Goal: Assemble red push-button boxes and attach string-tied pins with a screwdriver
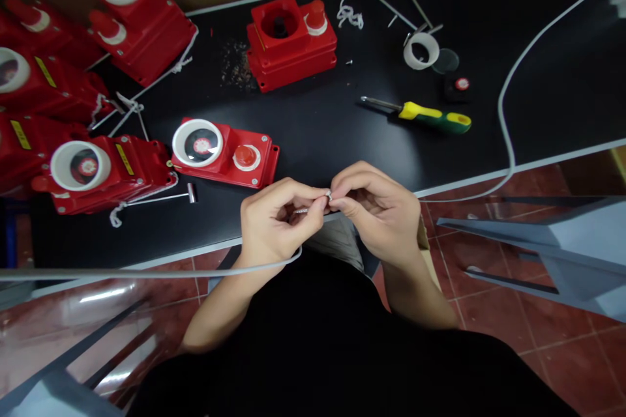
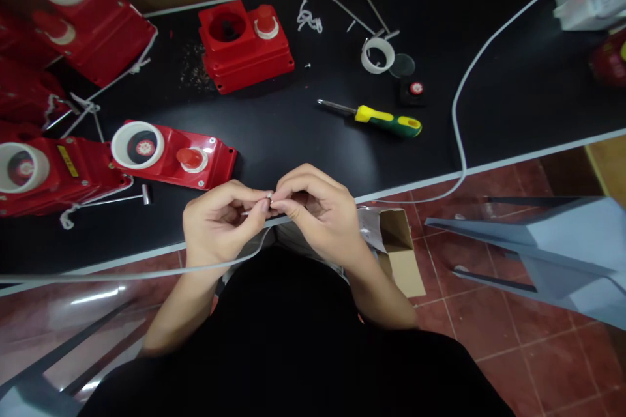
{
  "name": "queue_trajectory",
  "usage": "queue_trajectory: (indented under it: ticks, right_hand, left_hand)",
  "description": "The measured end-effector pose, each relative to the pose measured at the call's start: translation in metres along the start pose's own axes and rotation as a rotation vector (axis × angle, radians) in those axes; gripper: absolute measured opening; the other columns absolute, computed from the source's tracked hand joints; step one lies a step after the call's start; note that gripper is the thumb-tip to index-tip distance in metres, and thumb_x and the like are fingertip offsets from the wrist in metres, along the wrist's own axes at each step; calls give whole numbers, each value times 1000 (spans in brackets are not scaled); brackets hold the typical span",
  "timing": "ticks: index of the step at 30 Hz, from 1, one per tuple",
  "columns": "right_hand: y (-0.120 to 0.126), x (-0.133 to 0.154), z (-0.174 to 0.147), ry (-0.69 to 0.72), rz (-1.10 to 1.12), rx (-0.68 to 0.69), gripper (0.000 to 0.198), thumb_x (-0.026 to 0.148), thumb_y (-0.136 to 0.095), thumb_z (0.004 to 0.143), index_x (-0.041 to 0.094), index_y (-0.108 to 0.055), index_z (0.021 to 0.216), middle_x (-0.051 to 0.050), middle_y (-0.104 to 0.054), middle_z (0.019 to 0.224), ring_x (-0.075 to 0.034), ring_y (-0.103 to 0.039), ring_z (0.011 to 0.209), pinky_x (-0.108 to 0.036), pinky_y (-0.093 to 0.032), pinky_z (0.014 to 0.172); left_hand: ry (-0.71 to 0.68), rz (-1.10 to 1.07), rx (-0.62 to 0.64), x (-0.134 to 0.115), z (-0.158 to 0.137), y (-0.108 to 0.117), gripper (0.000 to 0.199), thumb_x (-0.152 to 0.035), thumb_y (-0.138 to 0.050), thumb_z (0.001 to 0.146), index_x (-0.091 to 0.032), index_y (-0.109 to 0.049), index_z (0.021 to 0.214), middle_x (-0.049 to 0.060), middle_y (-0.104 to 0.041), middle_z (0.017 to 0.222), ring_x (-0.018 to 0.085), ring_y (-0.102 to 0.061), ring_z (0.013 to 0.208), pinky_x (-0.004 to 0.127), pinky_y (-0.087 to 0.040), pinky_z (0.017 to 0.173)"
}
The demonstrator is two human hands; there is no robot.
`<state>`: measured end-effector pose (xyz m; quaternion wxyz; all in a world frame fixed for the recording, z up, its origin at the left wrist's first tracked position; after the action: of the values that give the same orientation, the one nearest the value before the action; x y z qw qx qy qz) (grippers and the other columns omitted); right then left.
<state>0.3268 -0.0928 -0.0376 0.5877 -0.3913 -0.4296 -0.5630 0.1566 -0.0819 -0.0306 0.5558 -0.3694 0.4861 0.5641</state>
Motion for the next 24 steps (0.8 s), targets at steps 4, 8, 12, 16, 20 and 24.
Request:
queue_trajectory:
  ticks: [4, 8, 12, 16, 20, 24]
  right_hand:
    - [1, 0, 0, 3, -27, -25, 15, 7, -81, 101, 22, -81, 102, -1, -73, 102, -12, -72, 94, -24, -65, 78]
    - [2, 3, -1, 33, -69, -61, 12, 11, -84, 99, 22, -83, 102, -4, -75, 115, -15, -76, 100, -29, -69, 82]
    - [1, 7, -2, 75, -61, -76, 17, 6, -84, 97, 22, -83, 103, -2, -79, 107, -13, -77, 97, -26, -68, 84]
    - [1, 7, -3, 77, -45, -112, 21, 3, -84, 96, 23, -83, 102, -2, -80, 104, -13, -78, 96, -27, -69, 84]
    - [1, 4, -3, 50, -18, -133, 21, 4, -84, 95, 24, -83, 101, -3, -81, 102, -15, -79, 95, -31, -70, 84]
    - [2, 5, -2, 42, -7, -129, 21, 3, -86, 93, 23, -83, 98, -2, -81, 100, -15, -78, 93, -30, -69, 83]
  left_hand:
    - [-64, 48, 8, -2, -1, 0, 7, -11, -82, 96, -17, -86, 98, 2, -83, 81, 10, -74, 65, 18, -55, 59]
    - [-139, 115, 2, -6, -2, 0, 9, -9, -82, 98, -17, -85, 97, 0, -82, 82, 7, -70, 64, 16, -51, 58]
    - [-202, 196, -20, -9, -4, -1, 9, -9, -81, 100, -17, -83, 97, -3, -78, 80, 5, -64, 62, 16, -49, 58]
    - [-276, 292, -41, -13, -8, -3, 10, -8, -79, 102, -17, -82, 100, -2, -79, 83, 6, -64, 63, 17, -53, 60]
    - [-351, 396, -92, -16, -14, -5, 11, -7, -79, 103, -18, -81, 106, -1, -80, 89, 8, -70, 70, 18, -57, 64]
    - [-410, 525, -125, -20, -21, -7, 13, -6, -79, 105, -17, -80, 112, 3, -83, 98, 11, -78, 82, 21, -63, 74]
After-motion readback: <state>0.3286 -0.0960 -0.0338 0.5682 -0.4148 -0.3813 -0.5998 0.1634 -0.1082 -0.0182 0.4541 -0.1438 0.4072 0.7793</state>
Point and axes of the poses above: each hand's wrist, its own z-axis towards the middle knuckle, its own y-axis out of the back of the hand, x = y × z, the point moved 7 cm from there along z, towards the middle knuckle
